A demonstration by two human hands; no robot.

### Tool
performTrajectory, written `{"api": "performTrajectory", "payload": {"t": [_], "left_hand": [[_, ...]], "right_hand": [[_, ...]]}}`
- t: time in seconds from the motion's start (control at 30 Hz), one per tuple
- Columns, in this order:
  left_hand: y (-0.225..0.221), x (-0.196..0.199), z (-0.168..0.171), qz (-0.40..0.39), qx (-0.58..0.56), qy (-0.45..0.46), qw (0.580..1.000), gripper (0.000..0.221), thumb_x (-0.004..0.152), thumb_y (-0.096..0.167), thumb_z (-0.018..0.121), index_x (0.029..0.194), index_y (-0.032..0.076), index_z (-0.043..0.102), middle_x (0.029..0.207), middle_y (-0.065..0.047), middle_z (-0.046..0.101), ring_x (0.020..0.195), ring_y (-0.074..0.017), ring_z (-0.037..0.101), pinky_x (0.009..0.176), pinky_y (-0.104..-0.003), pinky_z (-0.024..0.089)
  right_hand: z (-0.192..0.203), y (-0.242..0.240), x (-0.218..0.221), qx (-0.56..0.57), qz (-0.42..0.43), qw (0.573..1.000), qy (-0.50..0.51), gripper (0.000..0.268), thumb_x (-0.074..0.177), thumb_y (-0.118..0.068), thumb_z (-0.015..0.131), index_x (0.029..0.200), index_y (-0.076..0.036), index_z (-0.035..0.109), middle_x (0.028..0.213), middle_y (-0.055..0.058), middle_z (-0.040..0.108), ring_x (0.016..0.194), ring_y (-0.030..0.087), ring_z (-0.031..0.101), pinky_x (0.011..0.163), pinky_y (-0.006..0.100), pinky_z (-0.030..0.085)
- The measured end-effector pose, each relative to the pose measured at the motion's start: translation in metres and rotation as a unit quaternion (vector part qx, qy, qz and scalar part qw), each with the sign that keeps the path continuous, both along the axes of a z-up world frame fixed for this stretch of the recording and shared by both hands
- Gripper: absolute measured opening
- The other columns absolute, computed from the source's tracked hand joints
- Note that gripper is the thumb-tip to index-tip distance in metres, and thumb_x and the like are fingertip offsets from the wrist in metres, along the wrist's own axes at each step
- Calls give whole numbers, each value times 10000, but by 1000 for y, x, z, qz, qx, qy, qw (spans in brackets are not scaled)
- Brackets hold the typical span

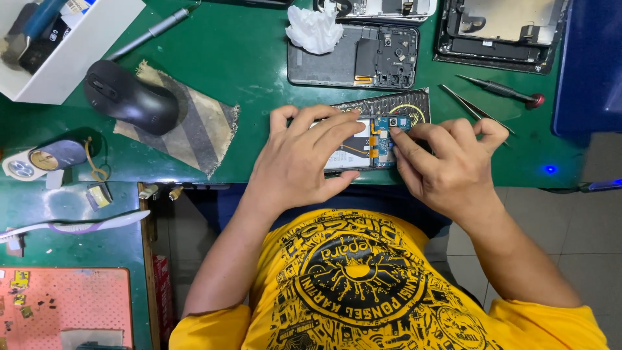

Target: The person is repairing a disassembled smartphone on a green workbench. They use tweezers to carefully manipulate and connect small ribbon cables and components on the phone's motherboard. The person also briefly tests the phone's screen, which lights up with a green circle.

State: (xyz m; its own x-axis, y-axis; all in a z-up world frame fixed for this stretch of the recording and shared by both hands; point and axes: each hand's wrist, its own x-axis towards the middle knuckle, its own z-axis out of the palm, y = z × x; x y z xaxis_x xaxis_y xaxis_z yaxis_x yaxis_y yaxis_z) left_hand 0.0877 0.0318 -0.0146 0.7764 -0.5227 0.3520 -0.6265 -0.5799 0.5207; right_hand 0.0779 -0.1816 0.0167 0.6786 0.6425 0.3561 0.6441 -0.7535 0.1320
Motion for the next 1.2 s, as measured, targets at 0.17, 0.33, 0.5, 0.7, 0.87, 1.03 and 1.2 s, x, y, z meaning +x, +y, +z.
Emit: {"api": "performTrajectory", "payload": {"t": [0.17, 0.33, 0.5, 0.7, 0.87, 1.03, 1.2], "left_hand": [[-1, 1, 0, 0, -1, 5, 1000, 464, 721, 376, 661, 1080, 111, 535, 1170, -4, 543, 1027, -203, 501, 768, -386, 299], [-1, 2, -1, 0, 9, 8, 1000, 462, 719, 372, 658, 1083, 116, 534, 1163, 3, 545, 1030, -200, 496, 772, -394, 296], [-2, 2, 0, -2, 8, 4, 1000, 443, 729, 376, 646, 1072, 118, 538, 1147, 4, 555, 1028, -197, 501, 775, -398, 294], [-2, 2, 4, 2, -8, 2, 1000, 454, 712, 354, 676, 1065, 106, 536, 1138, -15, 566, 1025, -205, 516, 771, -388, 288], [-2, 1, 3, -3, -13, 7, 1000, 470, 696, 336, 699, 1067, 104, 526, 1134, -11, 567, 1024, -209, 514, 774, -391, 282], [-3, 0, 5, 3, -14, 7, 1000, 488, 670, 330, 710, 1063, 108, 526, 1134, -3, 568, 1020, -199, 509, 783, -384, 282], [-3, 0, 5, 5, -6, 12, 1000, 506, 659, 337, 713, 1069, 109, 523, 1147, 0, 562, 1028, -200, 503, 788, -389, 277]], "right_hand": [[3, 3, -2, -34, -17, 999, -14, 61, 871, -213, 664, 927, -193, 674, 842, -51, 591, 667, 166, 479, 676, 345, 207], [4, 5, -4, -63, -24, 998, 2, 123, 869, -223, 662, 974, -159, 652, 824, -37, 549, 675, 176, 464, 690, 343, 208], [6, 5, -6, -93, -25, 995, 13, 159, 853, -229, 626, 974, -128, 647, 763, -35, 481, 671, 178, 439, 693, 345, 228], [2, -12, 2, -1, -26, 996, 85, 201, 852, -244, 601, 1038, -193, 659, 789, -11, 474, 672, 203, 420, 687, 368, 211], [-2, -31, 27, 79, -54, 990, 107, 105, 889, -163, 678, 990, -137, 693, 814, 24, 473, 775, 207, 458, 744, 375, 213], [-16, -27, 62, 102, -56, 989, 87, 99, 879, -142, 725, 970, -115, 697, 822, 33, 479, 768, 218, 474, 721, 371, 211], [-27, -12, 81, 91, -61, 992, 64, 116, 858, -199, 729, 929, -112, 698, 805, 33, 485, 774, 238, 479, 715, 381, 231]]}}
